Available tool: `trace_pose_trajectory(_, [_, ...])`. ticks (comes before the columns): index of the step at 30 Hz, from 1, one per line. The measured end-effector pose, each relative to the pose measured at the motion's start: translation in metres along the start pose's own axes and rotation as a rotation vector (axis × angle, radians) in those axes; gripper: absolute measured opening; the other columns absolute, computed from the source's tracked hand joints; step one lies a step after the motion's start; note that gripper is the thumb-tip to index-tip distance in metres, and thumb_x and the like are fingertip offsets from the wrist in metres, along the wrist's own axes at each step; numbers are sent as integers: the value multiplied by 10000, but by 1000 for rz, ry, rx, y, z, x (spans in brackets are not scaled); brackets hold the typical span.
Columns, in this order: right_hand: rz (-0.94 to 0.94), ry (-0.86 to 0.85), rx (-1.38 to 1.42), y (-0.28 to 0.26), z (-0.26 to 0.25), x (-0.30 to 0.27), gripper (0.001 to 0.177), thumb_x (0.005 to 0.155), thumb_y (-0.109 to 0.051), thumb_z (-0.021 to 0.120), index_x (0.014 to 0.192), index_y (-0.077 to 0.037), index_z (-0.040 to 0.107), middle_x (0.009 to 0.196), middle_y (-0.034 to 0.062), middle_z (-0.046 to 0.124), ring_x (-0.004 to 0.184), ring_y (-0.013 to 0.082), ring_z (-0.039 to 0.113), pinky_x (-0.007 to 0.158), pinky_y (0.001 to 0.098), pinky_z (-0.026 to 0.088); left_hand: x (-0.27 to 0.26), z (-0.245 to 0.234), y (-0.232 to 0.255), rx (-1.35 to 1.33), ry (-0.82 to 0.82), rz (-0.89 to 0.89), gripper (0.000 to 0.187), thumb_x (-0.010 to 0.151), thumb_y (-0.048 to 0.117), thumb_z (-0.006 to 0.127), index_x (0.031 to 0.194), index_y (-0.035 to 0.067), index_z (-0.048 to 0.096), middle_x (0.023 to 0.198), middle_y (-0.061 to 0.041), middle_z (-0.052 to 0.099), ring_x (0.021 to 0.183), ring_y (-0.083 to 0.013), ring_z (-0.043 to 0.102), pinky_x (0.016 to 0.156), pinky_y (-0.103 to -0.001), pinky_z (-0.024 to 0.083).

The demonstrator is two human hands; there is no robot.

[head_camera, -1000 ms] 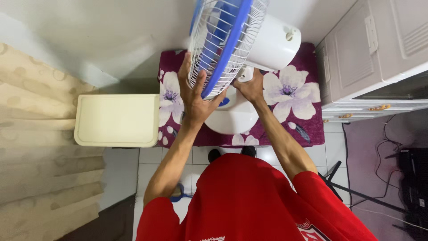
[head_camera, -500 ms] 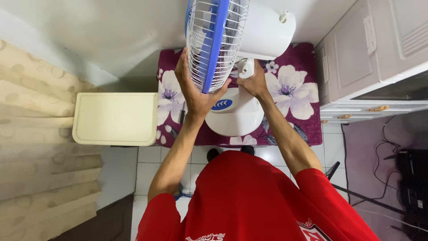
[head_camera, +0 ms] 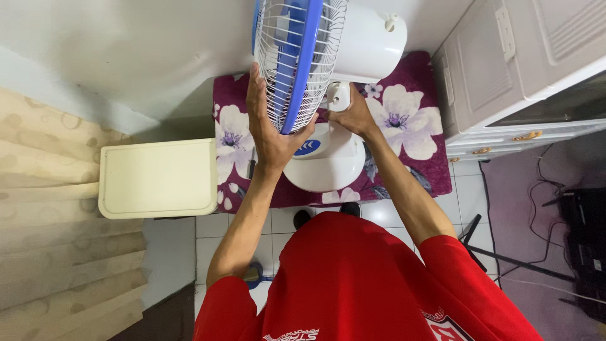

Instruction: The person disassembles a table fan by removing the front grille, rear grille, fan blades, and central hub. They use a screwdriver to loosen a screw on the front grille and then remove each component by hand, placing them on a nearby surface.

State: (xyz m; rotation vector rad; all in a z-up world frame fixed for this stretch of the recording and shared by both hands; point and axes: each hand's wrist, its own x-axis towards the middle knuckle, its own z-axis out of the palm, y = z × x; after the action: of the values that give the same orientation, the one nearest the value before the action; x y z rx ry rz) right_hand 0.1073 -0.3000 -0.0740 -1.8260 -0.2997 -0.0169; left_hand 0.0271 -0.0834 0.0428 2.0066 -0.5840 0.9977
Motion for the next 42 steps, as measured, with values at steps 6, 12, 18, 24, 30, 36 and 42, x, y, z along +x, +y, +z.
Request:
trace_pose_trajectory(6, [-123,278,-178,-3,1,-31,786,813,-280,975,1352,-10,471,1231,138,588,1139,263,612,989,383,539,1,1,3,7,3,17,1165,842,251,974,1641,169,130,1693,-191,197,1601,-389,254,1330,-565,294])
trace_pose_trajectory(12, [-431,375,-477,-19,-1,-43,550,949,-44,795,1446,-99,564,1232,149,608,1049,284,657,884,381,583,13,5,2,17,-1,-19,1151,852,242,976,1642,167,143,1697,-188,205,1584,-379,272,1316,-534,314])
trace_pose_trajectory(18, [-566,222,-633,-44,-23,-25,575,927,-63,821,1442,-126,573,1237,176,604,1042,352,643,820,431,565,16,9,0,17,0,-45,1168,842,251,978,1646,166,136,1699,-185,207,1603,-383,261,1322,-536,308])
trace_pose_trajectory(24, [-516,313,-738,-33,-14,-13,272,913,-155,848,960,-33,609,951,145,648,799,341,628,726,463,495,10,11,0,2,-8,-27,1171,843,259,974,1647,172,126,1696,-180,197,1601,-381,255,1322,-540,303])
trace_pose_trajectory(30, [-123,388,-575,-24,20,-27,451,1006,-305,767,683,-78,548,564,99,574,468,278,557,560,427,475,9,10,0,12,3,-29,1168,842,266,977,1642,171,132,1695,-181,196,1601,-372,261,1316,-545,317])
trace_pose_trajectory(36, [-226,429,-655,-44,1,-22,530,898,-454,805,702,-31,553,526,104,580,401,249,548,402,401,447,7,7,2,12,12,-29,1173,826,260,988,1637,179,145,1695,-174,202,1598,-370,264,1311,-549,317])
trace_pose_trajectory(42, [25,292,-502,-52,4,-5,448,1056,-362,626,753,-35,653,539,111,612,407,212,585,458,367,479,7,8,5,8,8,-30,1161,840,237,976,1643,181,139,1699,-166,201,1605,-372,260,1323,-547,306])
